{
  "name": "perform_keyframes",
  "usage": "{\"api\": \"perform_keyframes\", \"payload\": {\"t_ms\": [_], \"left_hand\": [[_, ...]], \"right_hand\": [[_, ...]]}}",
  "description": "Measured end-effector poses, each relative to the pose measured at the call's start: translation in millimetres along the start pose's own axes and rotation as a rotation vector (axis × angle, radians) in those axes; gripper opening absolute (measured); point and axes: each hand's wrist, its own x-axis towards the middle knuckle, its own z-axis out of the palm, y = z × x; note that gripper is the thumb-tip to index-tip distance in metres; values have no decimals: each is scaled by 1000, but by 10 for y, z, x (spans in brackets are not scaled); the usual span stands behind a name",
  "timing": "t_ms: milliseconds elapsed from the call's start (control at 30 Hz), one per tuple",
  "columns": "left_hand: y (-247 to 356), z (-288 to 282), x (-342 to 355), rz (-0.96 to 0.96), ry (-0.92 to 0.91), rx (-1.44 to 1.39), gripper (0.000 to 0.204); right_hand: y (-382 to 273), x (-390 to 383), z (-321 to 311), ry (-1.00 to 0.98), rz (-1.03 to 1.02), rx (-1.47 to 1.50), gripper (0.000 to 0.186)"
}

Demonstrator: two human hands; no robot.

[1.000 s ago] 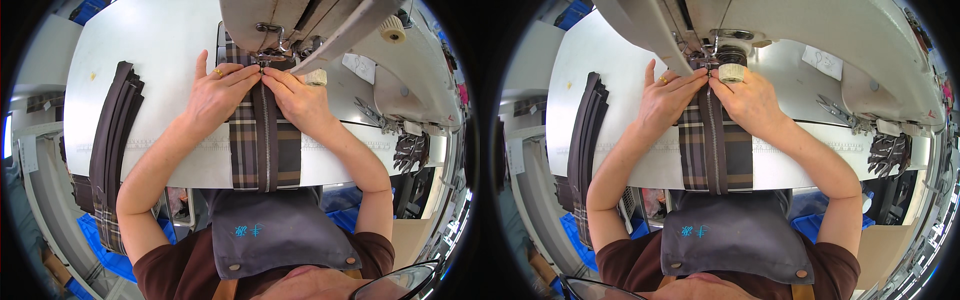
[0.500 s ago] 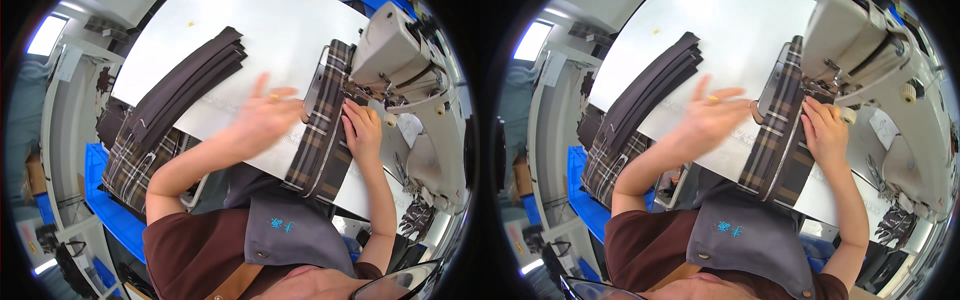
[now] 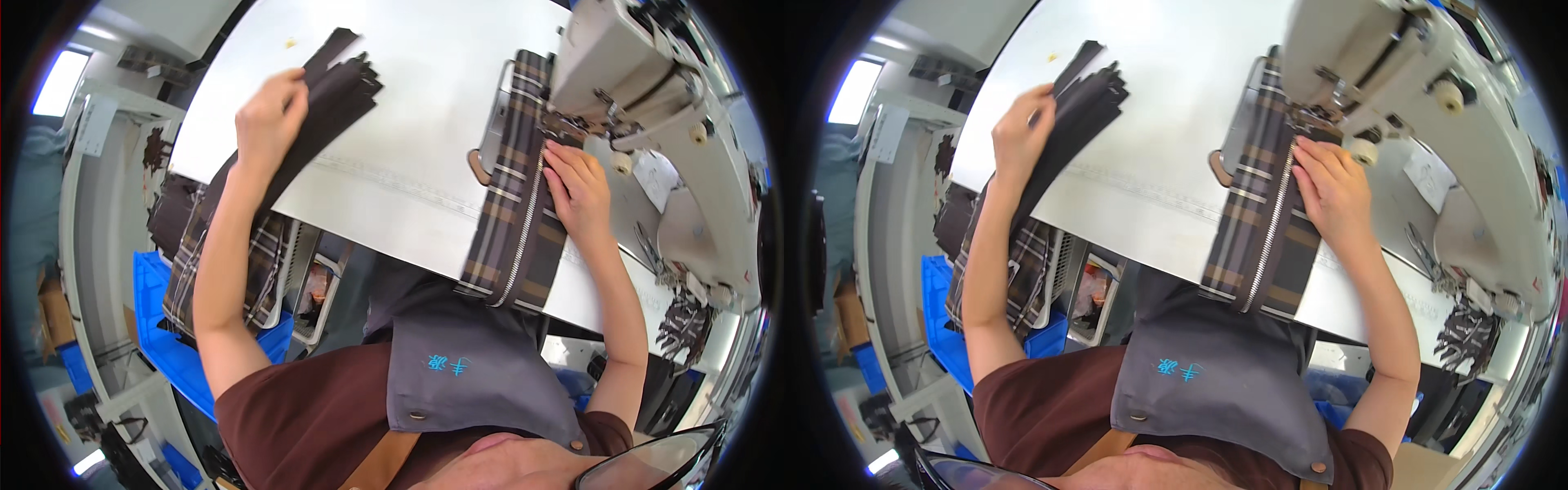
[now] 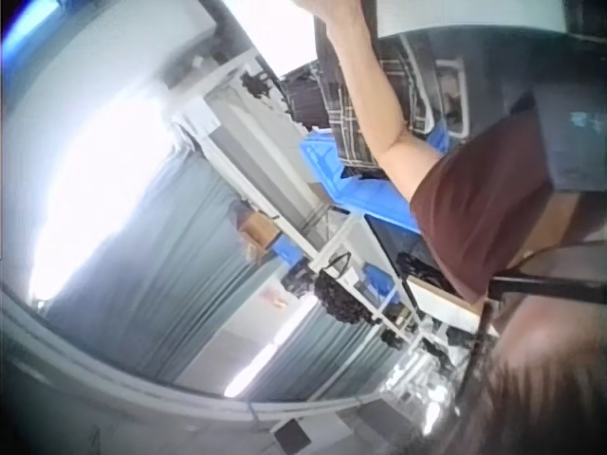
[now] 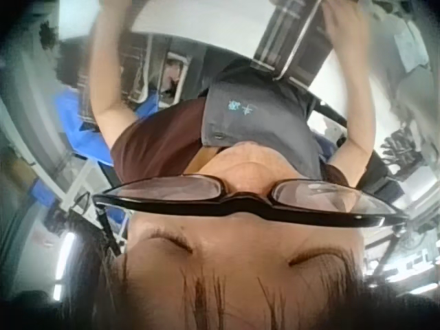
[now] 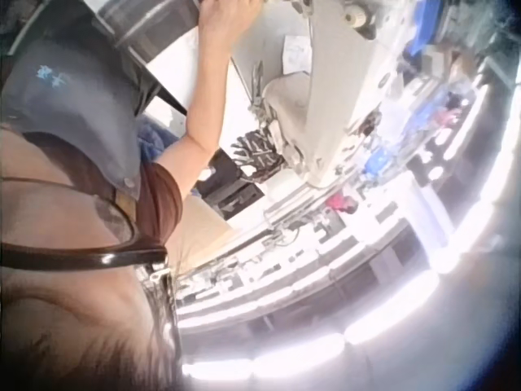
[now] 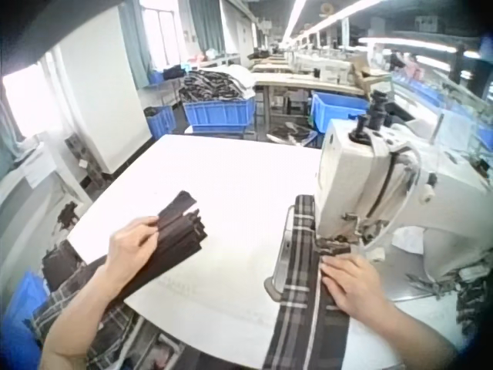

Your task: The person operates an industrial sewing machine to attach zippers to plaid fabric pieces. They repeatedly align the zipper tape with the fabric edge, guide the material under the presser foot, and sew along the zipper line. The person handles multiple fabric units, cutting threads and moving finished pieces aside.

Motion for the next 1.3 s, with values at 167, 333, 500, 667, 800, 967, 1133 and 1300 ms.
{"api": "perform_keyframes", "payload": {"t_ms": [167, 333, 500, 667, 800, 967, 1133, 1300], "left_hand": [[1004, -116, -791, 382, -384, -100, 5], [1362, -409, -908, 247, -798, -282, 36], [1308, -503, -714, 587, -1049, 186, 69], [1027, -185, -734, 524, -1041, -58, 89], [1031, -6, -657, 635, -634, -67, 52], [1357, 415, -210, 576, -398, -227, 41], [1572, 920, 47, 727, -348, -215, 42], [1521, 1068, 89, 732, -475, -230, 46]], "right_hand": [[21, -23, 27, 11, -14, -21, 23], [7, -54, 14, -2, 16, -18, 23], [-3, -46, 25, 15, 20, -32, 22], [-1, -60, 31, 12, 16, -69, 22], [-2, -64, 34, 4, 27, -71, 22], [-11, -53, 31, 14, 38, -59, 23], [-6, -58, 42, 12, 47, -45, 26], [12, -58, 50, 17, 33, -7, 26]]}}
